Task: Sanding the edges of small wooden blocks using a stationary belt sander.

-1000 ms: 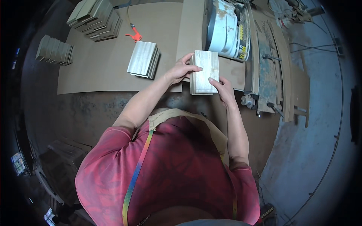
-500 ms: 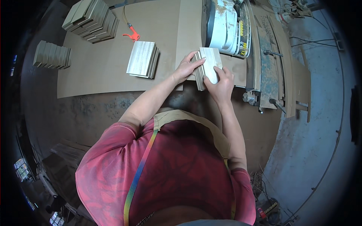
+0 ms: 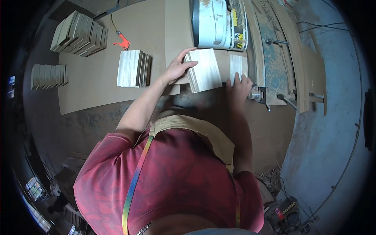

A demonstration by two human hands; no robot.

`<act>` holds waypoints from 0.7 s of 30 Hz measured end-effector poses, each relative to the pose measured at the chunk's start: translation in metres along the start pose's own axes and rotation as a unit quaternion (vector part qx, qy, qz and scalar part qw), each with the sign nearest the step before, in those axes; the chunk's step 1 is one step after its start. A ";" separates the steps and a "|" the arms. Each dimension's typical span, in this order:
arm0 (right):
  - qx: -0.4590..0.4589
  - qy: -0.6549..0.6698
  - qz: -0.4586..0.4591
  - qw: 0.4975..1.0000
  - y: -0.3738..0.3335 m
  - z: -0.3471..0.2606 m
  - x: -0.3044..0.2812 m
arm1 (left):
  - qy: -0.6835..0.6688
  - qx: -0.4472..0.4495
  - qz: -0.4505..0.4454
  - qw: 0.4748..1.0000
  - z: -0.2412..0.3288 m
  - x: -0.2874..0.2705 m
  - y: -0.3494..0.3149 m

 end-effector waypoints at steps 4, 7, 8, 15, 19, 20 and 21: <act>-0.036 -0.015 0.048 0.998 0.049 -0.002 0.033 | -0.022 -0.004 0.033 0.999 -0.001 0.005 0.002; -0.037 -0.044 0.033 0.998 0.082 -0.014 0.024 | -0.063 0.008 0.053 0.997 -0.001 0.009 0.002; -0.024 0.036 0.045 0.998 0.086 -0.019 0.013 | -0.065 0.012 0.063 0.996 -0.001 0.010 0.002; -0.049 0.230 -0.071 0.969 0.056 -0.100 -0.034 | 0.038 0.075 0.129 0.988 0.006 0.008 0.002; -0.061 0.238 -0.036 0.969 0.038 -0.090 -0.060 | 0.066 0.086 0.101 0.989 0.011 0.002 0.004; -0.052 0.226 -0.023 0.973 0.030 -0.077 -0.062 | 0.058 0.077 0.090 0.991 0.011 -0.002 0.005; 0.012 0.194 -0.048 0.980 0.018 -0.053 -0.054 | 0.049 0.065 0.082 0.993 0.009 -0.005 0.005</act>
Point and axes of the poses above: each hand's wrist, its own y-axis towards the middle knuckle, its own x-axis out of the palm, z = x × y, the point moved 10 cm from there along y, towards the middle knuckle, and after that the axes turned 11 degrees about -x, right-handed, at the moved point
